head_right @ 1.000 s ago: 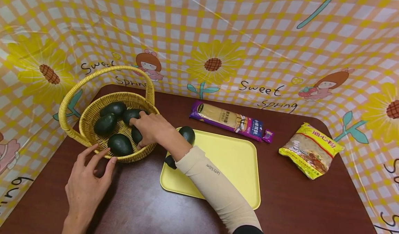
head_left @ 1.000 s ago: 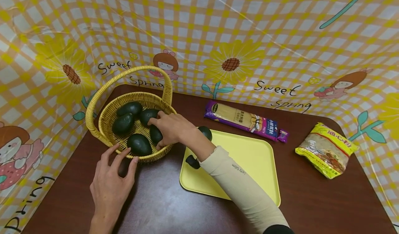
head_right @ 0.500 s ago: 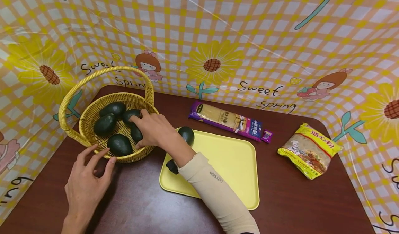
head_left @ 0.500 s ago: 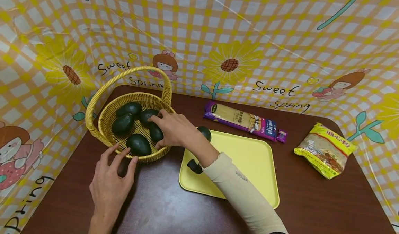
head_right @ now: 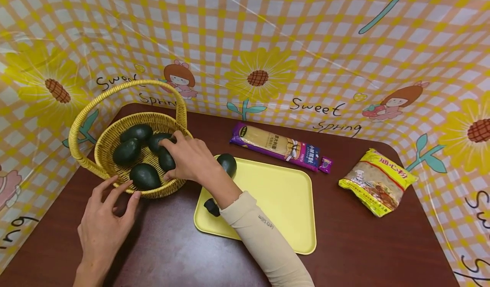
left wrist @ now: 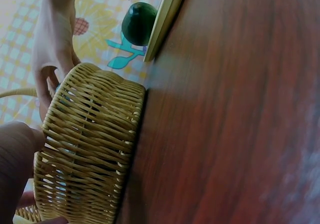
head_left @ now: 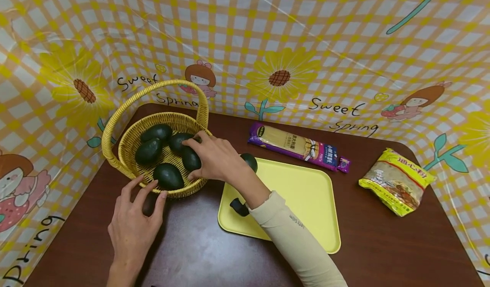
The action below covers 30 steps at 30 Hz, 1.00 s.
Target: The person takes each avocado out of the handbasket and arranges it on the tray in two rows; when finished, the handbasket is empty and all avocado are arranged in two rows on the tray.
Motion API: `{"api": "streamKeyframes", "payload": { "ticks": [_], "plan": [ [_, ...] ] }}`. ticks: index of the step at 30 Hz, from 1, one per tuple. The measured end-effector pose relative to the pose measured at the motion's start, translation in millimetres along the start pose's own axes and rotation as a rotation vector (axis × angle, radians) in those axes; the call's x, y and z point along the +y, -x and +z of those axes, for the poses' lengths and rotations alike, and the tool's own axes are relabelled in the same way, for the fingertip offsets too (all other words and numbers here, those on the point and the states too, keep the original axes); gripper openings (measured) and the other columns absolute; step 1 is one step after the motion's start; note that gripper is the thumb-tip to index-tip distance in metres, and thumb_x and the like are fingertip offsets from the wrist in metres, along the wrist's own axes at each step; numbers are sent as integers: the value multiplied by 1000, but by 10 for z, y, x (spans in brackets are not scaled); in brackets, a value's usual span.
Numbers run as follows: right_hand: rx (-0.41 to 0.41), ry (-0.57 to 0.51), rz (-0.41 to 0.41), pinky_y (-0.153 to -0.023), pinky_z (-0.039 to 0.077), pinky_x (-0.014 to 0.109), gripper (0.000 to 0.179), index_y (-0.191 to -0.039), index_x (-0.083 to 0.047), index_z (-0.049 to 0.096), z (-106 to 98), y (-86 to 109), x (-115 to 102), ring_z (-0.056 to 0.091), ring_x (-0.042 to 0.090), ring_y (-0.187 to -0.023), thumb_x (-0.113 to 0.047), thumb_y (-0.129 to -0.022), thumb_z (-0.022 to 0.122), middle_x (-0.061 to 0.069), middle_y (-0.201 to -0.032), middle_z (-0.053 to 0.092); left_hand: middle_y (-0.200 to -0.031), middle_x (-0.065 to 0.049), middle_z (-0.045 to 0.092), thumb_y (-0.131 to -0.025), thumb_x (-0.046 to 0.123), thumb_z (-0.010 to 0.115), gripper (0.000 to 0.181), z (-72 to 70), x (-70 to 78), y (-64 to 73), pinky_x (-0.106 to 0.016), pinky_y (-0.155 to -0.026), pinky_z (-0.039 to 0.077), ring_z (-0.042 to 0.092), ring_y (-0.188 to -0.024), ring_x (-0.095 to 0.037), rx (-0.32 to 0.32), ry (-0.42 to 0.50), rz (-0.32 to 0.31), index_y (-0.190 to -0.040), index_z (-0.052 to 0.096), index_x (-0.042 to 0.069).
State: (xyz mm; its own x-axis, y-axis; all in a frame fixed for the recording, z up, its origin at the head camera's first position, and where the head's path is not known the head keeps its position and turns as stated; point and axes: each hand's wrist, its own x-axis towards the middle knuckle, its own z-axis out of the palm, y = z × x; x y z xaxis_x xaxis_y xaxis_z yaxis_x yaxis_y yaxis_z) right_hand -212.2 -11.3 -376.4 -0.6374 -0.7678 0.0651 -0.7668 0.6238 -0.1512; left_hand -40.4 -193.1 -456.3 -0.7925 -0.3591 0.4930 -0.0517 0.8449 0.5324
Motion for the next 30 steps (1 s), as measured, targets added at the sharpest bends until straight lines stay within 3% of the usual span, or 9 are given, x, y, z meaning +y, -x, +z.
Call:
{"api": "streamKeyframes", "payload": {
  "ticks": [3,13,30],
  "plan": [
    [37,-7,9,-72,58,40,91,-156,-24,57,-3,37,13,72,30,-108,-60,-80,92,11,-147,58,-145,-9,63,-98,36,81,35,2,4,-6,-60,-54,52,67,-102,-41,0,1,4,-126,81,16],
    [108,-7,21,-70,58,39,92,-156,-23,58,10,140,-14,72,30,-105,-64,-80,91,11,-147,58,-144,-11,63,-97,36,81,36,-1,4,10,-60,-53,52,66,-100,-42,-2,-7,2,-125,81,14],
    [193,-31,45,-82,61,47,93,-159,-23,54,15,279,-40,71,36,-114,-65,-83,88,15,-152,55,-144,-11,63,-97,35,82,36,-10,16,10,-60,-53,52,66,-98,-41,-3,1,6,-126,81,13]
  ]
}}
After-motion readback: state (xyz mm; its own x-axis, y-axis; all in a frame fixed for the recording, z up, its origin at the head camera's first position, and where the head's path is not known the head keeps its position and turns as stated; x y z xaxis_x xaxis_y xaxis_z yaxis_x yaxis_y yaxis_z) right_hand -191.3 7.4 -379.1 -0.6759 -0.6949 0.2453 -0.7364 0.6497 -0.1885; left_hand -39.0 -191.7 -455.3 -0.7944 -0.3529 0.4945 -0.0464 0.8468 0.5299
